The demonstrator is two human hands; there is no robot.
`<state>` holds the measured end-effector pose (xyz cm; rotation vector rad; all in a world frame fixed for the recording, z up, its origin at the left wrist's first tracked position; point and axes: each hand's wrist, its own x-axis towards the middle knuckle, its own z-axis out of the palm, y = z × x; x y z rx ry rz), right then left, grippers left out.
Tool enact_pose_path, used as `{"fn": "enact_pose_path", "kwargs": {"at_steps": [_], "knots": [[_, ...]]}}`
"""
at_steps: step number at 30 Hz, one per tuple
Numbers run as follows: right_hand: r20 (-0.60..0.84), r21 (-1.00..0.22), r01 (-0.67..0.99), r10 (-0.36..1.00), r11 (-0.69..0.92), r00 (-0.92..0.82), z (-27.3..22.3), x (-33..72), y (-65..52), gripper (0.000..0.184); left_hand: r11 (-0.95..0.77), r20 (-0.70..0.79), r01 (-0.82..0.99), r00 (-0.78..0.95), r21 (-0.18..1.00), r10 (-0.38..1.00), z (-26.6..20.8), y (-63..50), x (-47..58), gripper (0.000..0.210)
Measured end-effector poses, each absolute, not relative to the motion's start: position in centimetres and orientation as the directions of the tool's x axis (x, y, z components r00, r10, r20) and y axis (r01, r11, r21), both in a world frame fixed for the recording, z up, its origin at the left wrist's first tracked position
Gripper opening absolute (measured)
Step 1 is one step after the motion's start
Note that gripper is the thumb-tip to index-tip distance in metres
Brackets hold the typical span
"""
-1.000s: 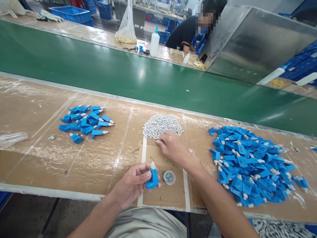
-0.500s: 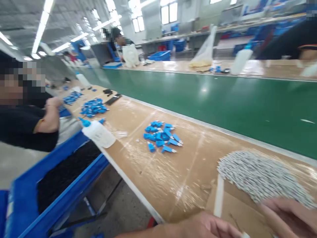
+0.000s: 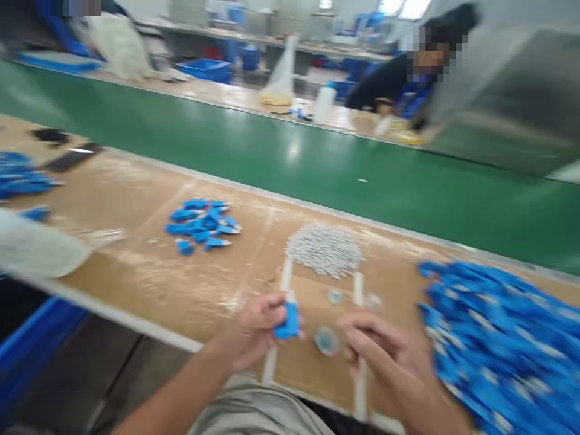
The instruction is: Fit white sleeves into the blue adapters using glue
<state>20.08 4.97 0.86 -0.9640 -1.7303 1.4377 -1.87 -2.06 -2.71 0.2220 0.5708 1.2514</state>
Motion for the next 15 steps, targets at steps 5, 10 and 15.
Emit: {"fn": "enact_pose_path", "kwargs": {"at_steps": [5,10,15], "knots": [[-0.066,-0.996,-0.028,0.886,-0.089,-0.460,2.6,19.8,5.4,0.022,0.366,-0.267,-0.765,0.260,0.530,0.928,-1.9,-0.7,-3.0,0.028],[-0.028,-0.994,-0.081,0.904,-0.069,-0.427,2.1,19.0,4.1,0.016,0.329,-0.215,-0.671,0.250,0.664,0.944,-0.9,-0.9,-1.7,0.031],[-0.050,-0.994,-0.063,0.894,-0.086,-0.445,1.7,18.9,3.8,0.010,0.214,-0.143,-0.550,0.169,0.807,0.975,-0.8,-0.5,-1.2,0.035]]}}
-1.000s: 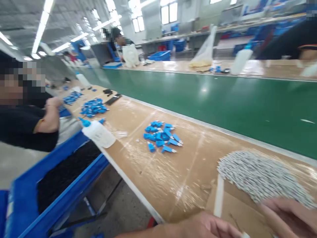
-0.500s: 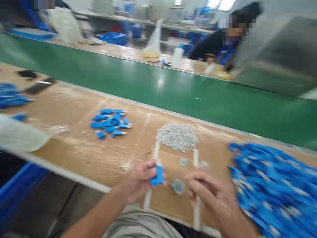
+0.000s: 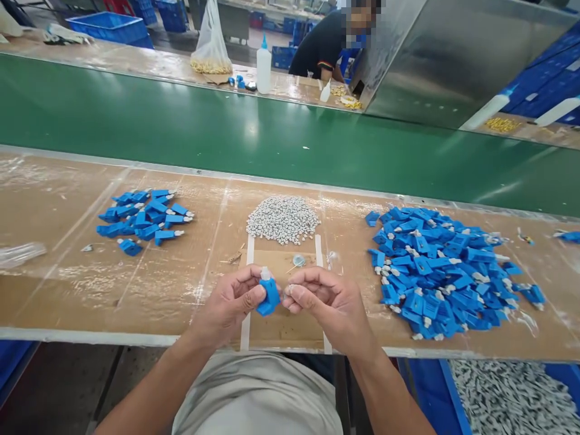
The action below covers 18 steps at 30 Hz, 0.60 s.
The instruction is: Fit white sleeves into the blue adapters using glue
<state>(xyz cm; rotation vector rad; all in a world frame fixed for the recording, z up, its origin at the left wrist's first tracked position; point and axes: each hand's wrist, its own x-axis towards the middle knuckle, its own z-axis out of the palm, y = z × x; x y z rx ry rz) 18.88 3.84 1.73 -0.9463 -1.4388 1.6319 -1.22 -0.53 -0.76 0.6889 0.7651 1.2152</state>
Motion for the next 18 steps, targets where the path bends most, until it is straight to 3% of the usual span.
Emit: {"fn": "enact_pose_path", "kwargs": {"at_steps": [6,18], "knots": [[-0.023,-0.999,0.039,0.900,-0.007,-0.435,2.5,17.9,3.5,0.009,0.193,-0.142,-0.499,0.139,0.845,0.980,-0.3,-0.4,-1.0,0.037],[-0.050,-0.996,0.084,0.893,-0.013,-0.448,3.0,17.4,3.8,0.009,0.203,-0.121,-0.533,0.184,0.821,0.975,-0.3,0.2,-1.2,0.027]]}}
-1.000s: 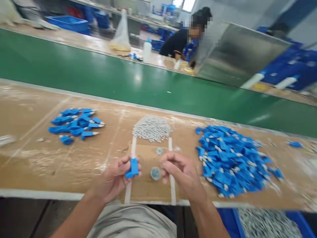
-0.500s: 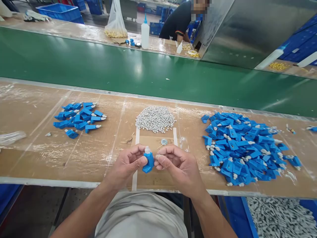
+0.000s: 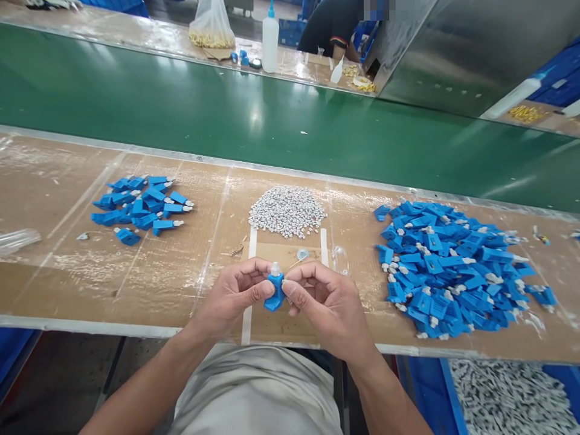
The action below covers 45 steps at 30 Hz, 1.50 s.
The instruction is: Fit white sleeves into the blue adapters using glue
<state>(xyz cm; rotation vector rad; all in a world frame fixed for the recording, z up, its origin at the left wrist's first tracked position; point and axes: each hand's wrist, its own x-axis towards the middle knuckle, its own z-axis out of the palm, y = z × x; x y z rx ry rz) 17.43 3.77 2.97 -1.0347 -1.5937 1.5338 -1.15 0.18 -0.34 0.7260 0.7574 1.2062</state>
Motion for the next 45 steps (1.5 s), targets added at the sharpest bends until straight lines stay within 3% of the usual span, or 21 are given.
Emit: {"fn": "enact_pose_path", "kwargs": {"at_steps": [9,12,15,20,25,30,33,38,40,42,45], "knots": [[-0.053,-0.991,0.133,0.910,0.002,-0.411,2.7,17.3,3.6,0.012,0.153,-0.115,-0.455,0.111,0.878,0.987,-0.5,0.2,-0.9,0.032],[-0.129,-0.991,0.089,0.892,-0.100,-0.432,2.1,17.6,4.0,0.013,0.179,-0.124,-0.446,0.149,0.877,0.981,-0.6,0.2,-1.1,0.031],[-0.206,-0.963,-0.058,0.855,-0.264,-0.476,1.6,17.8,4.6,0.016,0.242,-0.134,-0.473,0.251,0.847,0.959,-0.6,0.2,-1.3,0.029],[-0.290,-0.851,-0.217,0.773,-0.478,-0.564,1.4,17.8,4.9,0.035,0.281,-0.120,-0.520,0.321,0.806,0.939,-0.2,0.4,-1.1,0.027],[-0.298,-0.792,-0.253,0.713,-0.556,-0.635,1.2,17.8,4.8,0.026,0.266,-0.129,-0.496,0.293,0.826,0.947,0.7,0.3,-0.6,0.028],[-0.302,-0.761,-0.271,0.691,-0.590,-0.657,1.1,17.7,5.1,0.029,0.251,-0.137,-0.495,0.255,0.832,0.957,1.1,-0.1,-0.4,0.029],[-0.308,-0.766,-0.251,0.681,-0.592,-0.665,1.8,17.6,5.1,0.032,0.349,-0.186,-0.595,0.318,0.724,0.930,0.8,-0.2,-0.5,0.033],[-0.378,-0.818,-0.128,0.692,-0.561,-0.615,4.1,17.9,4.2,0.042,0.639,-0.190,-0.687,0.616,0.346,0.765,-0.3,0.4,-1.2,0.038],[-0.413,-0.837,-0.051,0.691,-0.544,-0.593,4.7,18.0,3.8,0.049,0.694,-0.166,-0.676,0.676,0.248,0.718,-0.7,0.5,-1.4,0.038],[-0.415,-0.855,-0.007,0.693,-0.519,-0.590,4.8,17.8,3.5,0.050,0.705,-0.160,-0.674,0.688,0.220,0.708,-1.0,0.6,-1.4,0.036],[-0.339,-0.896,-0.027,0.722,-0.443,-0.603,4.4,17.3,3.5,0.048,0.675,-0.189,-0.677,0.651,0.292,0.735,-1.0,0.6,-1.3,0.034]]}}
